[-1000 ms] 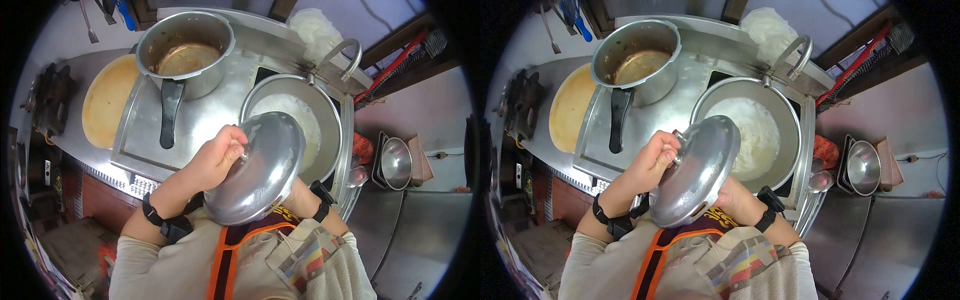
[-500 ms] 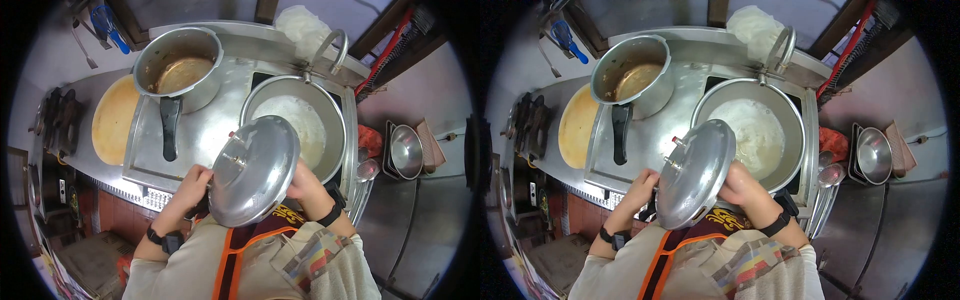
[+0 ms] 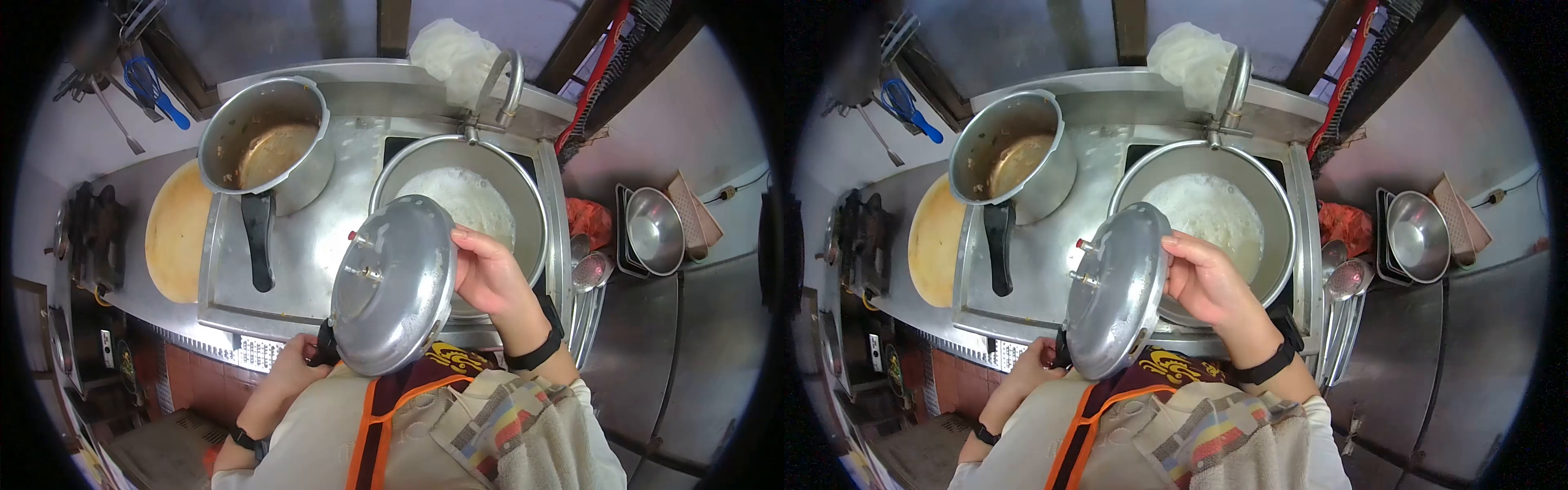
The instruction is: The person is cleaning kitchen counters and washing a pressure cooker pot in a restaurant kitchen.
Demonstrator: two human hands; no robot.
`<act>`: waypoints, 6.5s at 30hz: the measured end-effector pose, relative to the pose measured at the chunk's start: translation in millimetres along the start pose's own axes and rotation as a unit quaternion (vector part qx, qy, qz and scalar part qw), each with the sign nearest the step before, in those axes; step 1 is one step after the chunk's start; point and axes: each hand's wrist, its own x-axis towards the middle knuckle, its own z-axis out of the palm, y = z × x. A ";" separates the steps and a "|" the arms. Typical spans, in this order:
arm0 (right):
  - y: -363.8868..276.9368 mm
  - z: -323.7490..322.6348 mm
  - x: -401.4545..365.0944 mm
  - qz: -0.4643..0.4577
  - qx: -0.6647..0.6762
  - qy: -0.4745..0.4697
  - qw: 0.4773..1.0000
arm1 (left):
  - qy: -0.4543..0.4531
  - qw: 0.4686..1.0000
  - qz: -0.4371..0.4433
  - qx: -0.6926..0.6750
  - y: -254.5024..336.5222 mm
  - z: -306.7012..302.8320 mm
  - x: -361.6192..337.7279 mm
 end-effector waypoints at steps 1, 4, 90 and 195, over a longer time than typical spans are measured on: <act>-0.4 -0.6 3.6 -0.003 0.008 0.006 1.000 | 0.005 1.000 -0.003 0.001 7.4 -1.1 -2.8; 2.8 -11.8 18.9 -0.012 0.033 0.011 0.999 | -0.027 0.998 -0.002 0.057 -1.6 2.9 4.9; 54.3 -122.1 2.5 0.001 -0.661 0.147 0.736 | 0.072 0.986 0.094 0.120 3.9 13.0 40.9; 6.1 -83.4 135.6 0.050 -0.735 0.208 0.643 | -0.107 0.924 0.152 0.333 93.2 -33.0 44.3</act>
